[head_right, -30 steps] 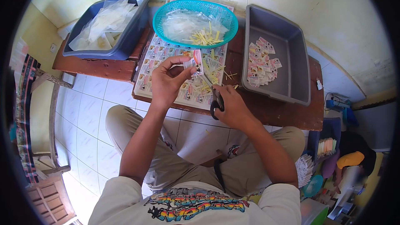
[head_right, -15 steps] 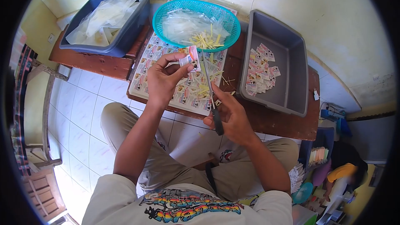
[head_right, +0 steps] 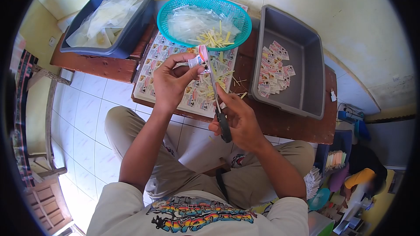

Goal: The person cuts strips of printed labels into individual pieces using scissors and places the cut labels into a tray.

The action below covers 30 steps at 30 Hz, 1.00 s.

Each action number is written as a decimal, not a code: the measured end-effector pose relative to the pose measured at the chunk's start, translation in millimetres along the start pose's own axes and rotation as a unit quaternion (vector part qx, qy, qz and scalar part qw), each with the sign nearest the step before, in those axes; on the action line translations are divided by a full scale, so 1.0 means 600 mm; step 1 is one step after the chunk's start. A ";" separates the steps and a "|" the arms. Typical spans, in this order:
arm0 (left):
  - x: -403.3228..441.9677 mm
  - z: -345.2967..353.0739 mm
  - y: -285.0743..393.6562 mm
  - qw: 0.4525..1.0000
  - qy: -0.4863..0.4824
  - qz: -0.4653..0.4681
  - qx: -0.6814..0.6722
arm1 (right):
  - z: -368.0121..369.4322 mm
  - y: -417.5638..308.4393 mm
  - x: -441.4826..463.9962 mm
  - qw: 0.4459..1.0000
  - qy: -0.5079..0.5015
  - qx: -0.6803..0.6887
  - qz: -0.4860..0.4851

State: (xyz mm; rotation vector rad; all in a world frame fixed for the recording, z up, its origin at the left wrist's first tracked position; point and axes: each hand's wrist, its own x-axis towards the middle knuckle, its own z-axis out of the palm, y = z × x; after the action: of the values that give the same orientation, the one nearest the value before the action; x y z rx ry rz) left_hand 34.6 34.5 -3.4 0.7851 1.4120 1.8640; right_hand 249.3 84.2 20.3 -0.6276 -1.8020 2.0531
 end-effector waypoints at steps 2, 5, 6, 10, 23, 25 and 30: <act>0.000 0.000 -0.001 1.000 -0.002 -0.001 0.004 | 0.000 0.000 0.001 1.000 0.000 0.004 -0.004; 0.000 -0.001 -0.003 1.000 -0.005 0.015 0.013 | 0.001 0.001 0.000 1.000 0.005 -0.002 -0.007; 0.000 -0.001 -0.003 1.000 -0.007 0.009 0.013 | 0.001 -0.001 0.001 1.000 0.008 0.006 0.001; -0.003 0.000 0.002 1.000 -0.014 0.000 0.021 | 0.002 0.000 0.001 1.000 0.006 -0.005 -0.004; -0.005 0.001 0.000 1.000 -0.015 -0.002 0.022 | 0.005 -0.003 0.002 1.000 0.017 -0.012 -0.009; -0.006 0.002 0.001 1.000 -0.013 -0.004 0.019 | 0.007 -0.006 0.002 1.000 0.022 -0.017 -0.004; -0.006 0.002 0.000 1.000 -0.015 0.001 0.010 | 0.005 -0.002 0.001 1.000 0.020 -0.017 -0.003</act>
State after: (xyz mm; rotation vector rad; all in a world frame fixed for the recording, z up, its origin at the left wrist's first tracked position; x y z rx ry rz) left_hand 37.6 32.4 -3.3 0.8215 1.4141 1.8341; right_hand 247.2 82.3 22.0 -0.6690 -1.8179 1.9948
